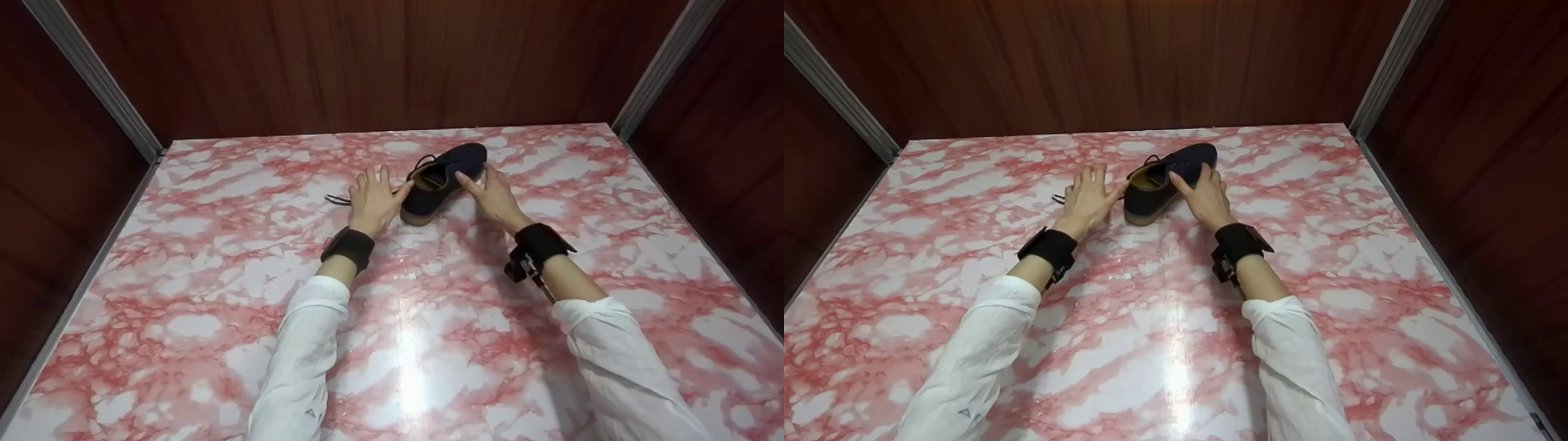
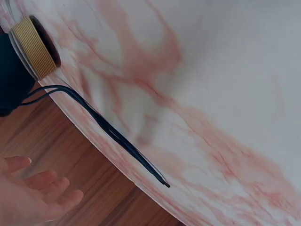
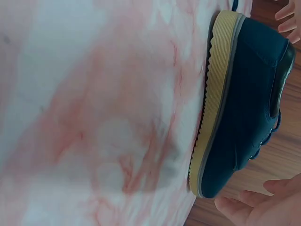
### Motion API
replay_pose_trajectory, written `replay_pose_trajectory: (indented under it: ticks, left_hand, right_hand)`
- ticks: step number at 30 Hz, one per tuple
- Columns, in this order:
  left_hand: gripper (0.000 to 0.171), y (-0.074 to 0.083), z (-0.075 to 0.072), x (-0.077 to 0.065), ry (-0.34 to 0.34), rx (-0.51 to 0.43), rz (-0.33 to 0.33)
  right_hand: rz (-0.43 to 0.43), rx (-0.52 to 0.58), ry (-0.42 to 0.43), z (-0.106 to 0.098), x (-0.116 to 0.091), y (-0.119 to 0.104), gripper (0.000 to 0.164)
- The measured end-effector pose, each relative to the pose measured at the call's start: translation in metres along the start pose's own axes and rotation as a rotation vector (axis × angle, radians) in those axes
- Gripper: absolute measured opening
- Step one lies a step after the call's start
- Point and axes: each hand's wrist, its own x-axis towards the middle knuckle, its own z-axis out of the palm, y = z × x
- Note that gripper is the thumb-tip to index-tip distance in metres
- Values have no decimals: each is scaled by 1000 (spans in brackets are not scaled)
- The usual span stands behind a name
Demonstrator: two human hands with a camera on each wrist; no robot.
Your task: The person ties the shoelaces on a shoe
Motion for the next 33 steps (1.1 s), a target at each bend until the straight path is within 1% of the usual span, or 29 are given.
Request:
replay_pose_trajectory:
  ticks: [5,12,16,20,23,25,27,30,33]
  left_hand:
    - [65,7,4,1,-14,-44,-15]
    - [68,13,8,2,-122,-97,-70]
    - [69,16,12,1,-185,-133,-89]
    - [65,19,13,2,-209,-192,-94]
    - [61,21,13,3,-218,-241,-90]
    - [60,22,14,4,-236,-269,-86]
    - [60,23,15,4,-245,-282,-83]
    - [59,25,16,4,-273,-305,-84]
    - [56,26,17,4,-279,-346,-91]
  right_hand:
    - [37,52,-24,6,0,-2,81]
    - [50,122,-37,14,-1,-6,80]
    - [66,143,-51,19,-1,-8,80]
    - [79,169,-50,25,1,-8,78]
    - [70,221,-39,29,1,-8,73]
    - [64,253,-36,31,2,-9,71]
    - [64,278,-34,33,2,-10,69]
    - [71,286,-38,35,2,-10,69]
    - [75,282,-44,37,3,-10,71]
